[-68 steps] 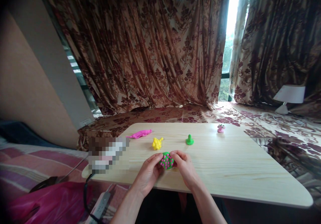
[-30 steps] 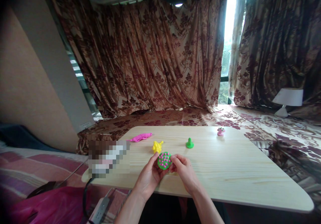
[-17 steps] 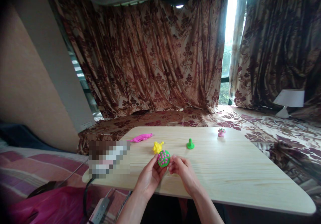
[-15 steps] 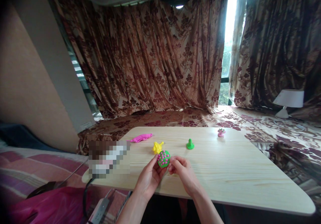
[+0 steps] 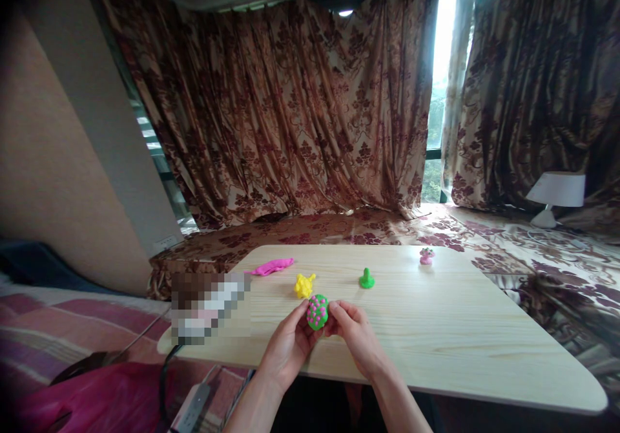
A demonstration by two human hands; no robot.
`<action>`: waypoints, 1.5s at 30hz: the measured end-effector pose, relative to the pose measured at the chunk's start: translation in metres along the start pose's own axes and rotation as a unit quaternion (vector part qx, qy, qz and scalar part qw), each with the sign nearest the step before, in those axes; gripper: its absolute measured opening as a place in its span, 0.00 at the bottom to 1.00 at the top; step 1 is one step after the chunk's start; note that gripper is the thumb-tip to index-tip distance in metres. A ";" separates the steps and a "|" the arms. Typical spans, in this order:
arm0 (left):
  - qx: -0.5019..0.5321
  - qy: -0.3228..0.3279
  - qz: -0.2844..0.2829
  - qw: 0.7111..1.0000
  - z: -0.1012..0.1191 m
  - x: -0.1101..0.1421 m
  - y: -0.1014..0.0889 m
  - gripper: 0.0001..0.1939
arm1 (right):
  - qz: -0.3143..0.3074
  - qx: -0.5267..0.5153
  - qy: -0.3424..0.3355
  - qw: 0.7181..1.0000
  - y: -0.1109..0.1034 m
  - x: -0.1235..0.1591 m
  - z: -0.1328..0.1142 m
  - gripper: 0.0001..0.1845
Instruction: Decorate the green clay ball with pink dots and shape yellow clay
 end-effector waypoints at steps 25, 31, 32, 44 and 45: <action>0.071 -0.023 -0.001 0.997 0.000 0.003 0.004 0.12 | -0.002 0.007 -0.022 1.000 0.001 -0.001 -0.002 0.12; 0.059 -0.036 -0.013 0.998 -0.001 0.000 0.003 0.14 | -0.004 -0.012 -0.005 1.000 -0.003 -0.001 0.002 0.12; 0.055 -0.036 -0.013 0.998 -0.001 0.000 0.003 0.13 | -0.007 -0.012 -0.002 1.000 -0.003 -0.001 0.002 0.12; -0.085 -0.062 0.002 0.994 -0.001 -0.023 0.017 0.10 | 0.069 0.037 -0.016 0.997 -0.037 -0.015 -0.011 0.21; -0.136 -0.064 -0.003 0.989 -0.001 -0.034 0.026 0.10 | 0.086 0.054 -0.024 0.995 -0.047 -0.020 -0.020 0.22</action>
Point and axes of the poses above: each hand's wrist, its own x-axis away from the middle knuckle, its own y-axis out of the palm, z = x × y, the point moved 4 cm from there along -x, towards the middle knuckle, and after that the axes turned 2 degrees about -z, right-handed, at the moved point
